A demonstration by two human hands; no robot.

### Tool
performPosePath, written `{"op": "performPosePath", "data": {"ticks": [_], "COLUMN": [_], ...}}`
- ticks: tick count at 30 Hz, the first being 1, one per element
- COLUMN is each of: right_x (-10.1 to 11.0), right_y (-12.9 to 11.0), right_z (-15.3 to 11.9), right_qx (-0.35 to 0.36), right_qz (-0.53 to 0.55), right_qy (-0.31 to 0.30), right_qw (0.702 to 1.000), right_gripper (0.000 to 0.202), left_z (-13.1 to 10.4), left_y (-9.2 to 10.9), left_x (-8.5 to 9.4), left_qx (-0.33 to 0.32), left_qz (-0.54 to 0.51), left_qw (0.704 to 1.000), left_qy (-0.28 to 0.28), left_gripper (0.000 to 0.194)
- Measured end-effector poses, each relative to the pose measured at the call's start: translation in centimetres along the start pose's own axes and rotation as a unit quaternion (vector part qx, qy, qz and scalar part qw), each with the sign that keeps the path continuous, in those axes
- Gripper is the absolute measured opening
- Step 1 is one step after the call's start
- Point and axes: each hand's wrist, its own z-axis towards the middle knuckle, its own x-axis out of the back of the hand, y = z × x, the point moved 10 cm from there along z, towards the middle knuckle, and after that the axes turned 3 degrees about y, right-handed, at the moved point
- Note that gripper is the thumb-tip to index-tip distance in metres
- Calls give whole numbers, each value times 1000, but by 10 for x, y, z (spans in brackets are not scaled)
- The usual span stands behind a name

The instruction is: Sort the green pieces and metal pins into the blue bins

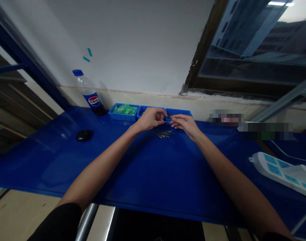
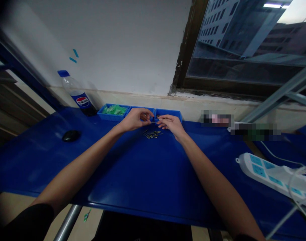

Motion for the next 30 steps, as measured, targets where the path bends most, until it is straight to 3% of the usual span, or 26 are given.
{"op": "performPosePath", "data": {"ticks": [13,17,20,24,27,30], "right_x": [-12,-9,0,23,35,37], "right_y": [4,3,-3,-11,-9,-4], "right_z": [-5,-3,0,2,2,3], "right_qx": [1,-1,16,49,47,32], "right_qz": [46,50,29,31,51,59], "right_qy": [-49,-35,8,101,146,149], "right_qw": [998,998,999,993,987,987], "right_gripper": [29,29,33,32,31,29], "left_z": [-1,-2,-6,-16,-21,-24], "left_y": [6,10,3,-15,-26,-28], "left_x": [-2,3,-4,-27,-37,-40], "left_qx": [-17,-14,2,17,40,56], "left_qz": [-8,93,207,256,269,274], "left_qw": [1000,995,975,945,933,930], "left_qy": [-11,-16,-81,-203,-237,-238], "left_gripper": [23,12,9,19,27,30]}}
